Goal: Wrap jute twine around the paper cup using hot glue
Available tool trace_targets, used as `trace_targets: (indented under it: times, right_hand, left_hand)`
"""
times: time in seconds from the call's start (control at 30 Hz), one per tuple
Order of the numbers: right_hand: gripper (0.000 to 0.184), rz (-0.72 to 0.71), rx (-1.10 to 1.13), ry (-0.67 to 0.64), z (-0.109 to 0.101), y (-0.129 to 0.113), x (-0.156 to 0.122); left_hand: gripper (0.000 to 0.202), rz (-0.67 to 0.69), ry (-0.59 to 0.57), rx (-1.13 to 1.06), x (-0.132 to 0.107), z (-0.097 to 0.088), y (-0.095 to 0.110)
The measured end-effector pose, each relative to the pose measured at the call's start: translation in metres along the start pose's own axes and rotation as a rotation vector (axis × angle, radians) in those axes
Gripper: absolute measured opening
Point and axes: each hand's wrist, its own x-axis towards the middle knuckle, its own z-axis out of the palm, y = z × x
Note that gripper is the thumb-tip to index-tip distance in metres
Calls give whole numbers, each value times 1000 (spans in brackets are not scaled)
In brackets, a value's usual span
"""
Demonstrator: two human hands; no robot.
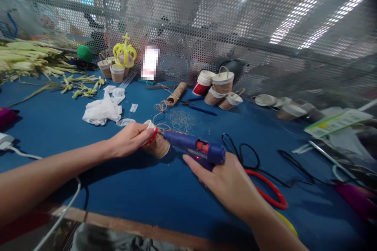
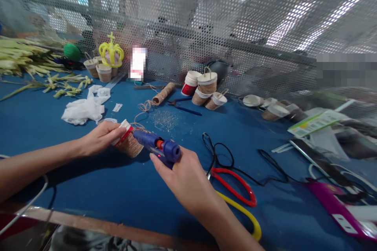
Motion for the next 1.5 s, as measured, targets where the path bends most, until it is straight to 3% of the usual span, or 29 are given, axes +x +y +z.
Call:
trace_targets:
  times: [0.23, 0.5, 0.97, 1.23, 1.5]
  right_hand:
    - [12, -56, -16, 16, 9, 3, -7]
    - [13, -139, -57, -22, 10, -2, -10]
    - [6, -278, -101, 3, 16, 5, -12]
    - [13, -81, -26, 46, 7, 4, -5]
    - [21, -6, -13, 24, -1, -1, 5]
  left_hand:
    - [40, -113, 66, -58, 4, 2, 3]
    - [39, -121, 50, -188, 6, 2, 3]
    - [38, -129, 95, -190, 8, 3, 3]
    - [41, -31, 36, -79, 4, 1, 0]
    - [45, 34, 3, 52, 1, -2, -2]
